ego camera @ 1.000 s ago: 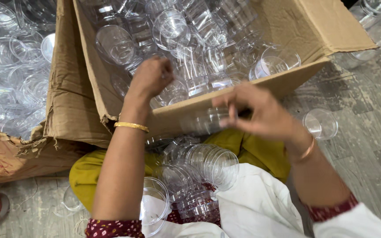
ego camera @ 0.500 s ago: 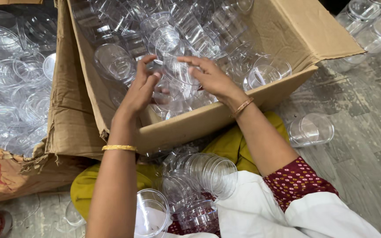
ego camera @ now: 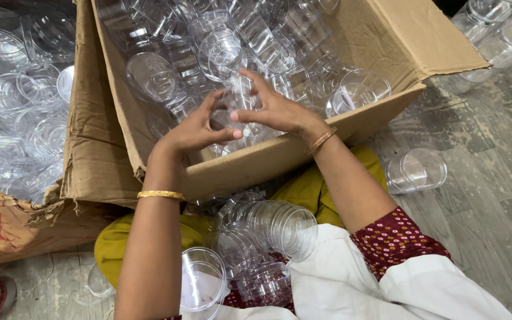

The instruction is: The person sits on the floor in front of a cardboard box filled with clear plastic containers. They pick up containers and lids one at a time, fit a lid onto a container body, and place the assembled container onto stacks on the floor beside them.

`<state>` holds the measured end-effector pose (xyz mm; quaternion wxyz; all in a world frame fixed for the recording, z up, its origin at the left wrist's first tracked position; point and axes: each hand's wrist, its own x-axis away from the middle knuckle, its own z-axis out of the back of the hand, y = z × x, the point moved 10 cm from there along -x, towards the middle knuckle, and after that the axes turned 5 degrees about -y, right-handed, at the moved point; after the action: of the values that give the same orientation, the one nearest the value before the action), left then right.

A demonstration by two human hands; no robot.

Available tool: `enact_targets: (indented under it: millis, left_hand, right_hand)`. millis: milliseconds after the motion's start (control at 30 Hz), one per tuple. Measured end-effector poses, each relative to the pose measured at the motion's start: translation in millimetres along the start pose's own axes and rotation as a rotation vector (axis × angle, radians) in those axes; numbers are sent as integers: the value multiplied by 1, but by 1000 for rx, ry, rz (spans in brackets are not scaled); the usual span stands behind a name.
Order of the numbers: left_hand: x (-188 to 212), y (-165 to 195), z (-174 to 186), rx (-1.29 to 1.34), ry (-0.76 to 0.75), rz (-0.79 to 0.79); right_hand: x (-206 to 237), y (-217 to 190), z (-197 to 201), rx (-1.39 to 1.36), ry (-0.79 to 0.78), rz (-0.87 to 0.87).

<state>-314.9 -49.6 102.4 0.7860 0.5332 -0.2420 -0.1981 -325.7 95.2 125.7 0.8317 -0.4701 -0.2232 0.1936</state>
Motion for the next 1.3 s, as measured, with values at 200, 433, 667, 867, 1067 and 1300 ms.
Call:
enact_targets:
  millis: [200,433,667,867,1067,1300]
  left_hand:
    - [9,40,8,-521,264,-233]
    - [9,52,5,-457,307,-96]
    - [8,56,7,-457,345,-176]
    - [9,54,2,-461,314,-270]
    - [13,54,5,-490,320,-246]
    - [16,57,6,-506,304,-220]
  right_hand:
    - [14,-28,12,-9,124,210]
    - [16,-42,12,185,204,399]
    - [6,-25,14,126,193,233]
    - [8,-30,12,157,220,362]
    - [1,-19,12,114,191,291]
    - [-3,-17,8,176,153,215]
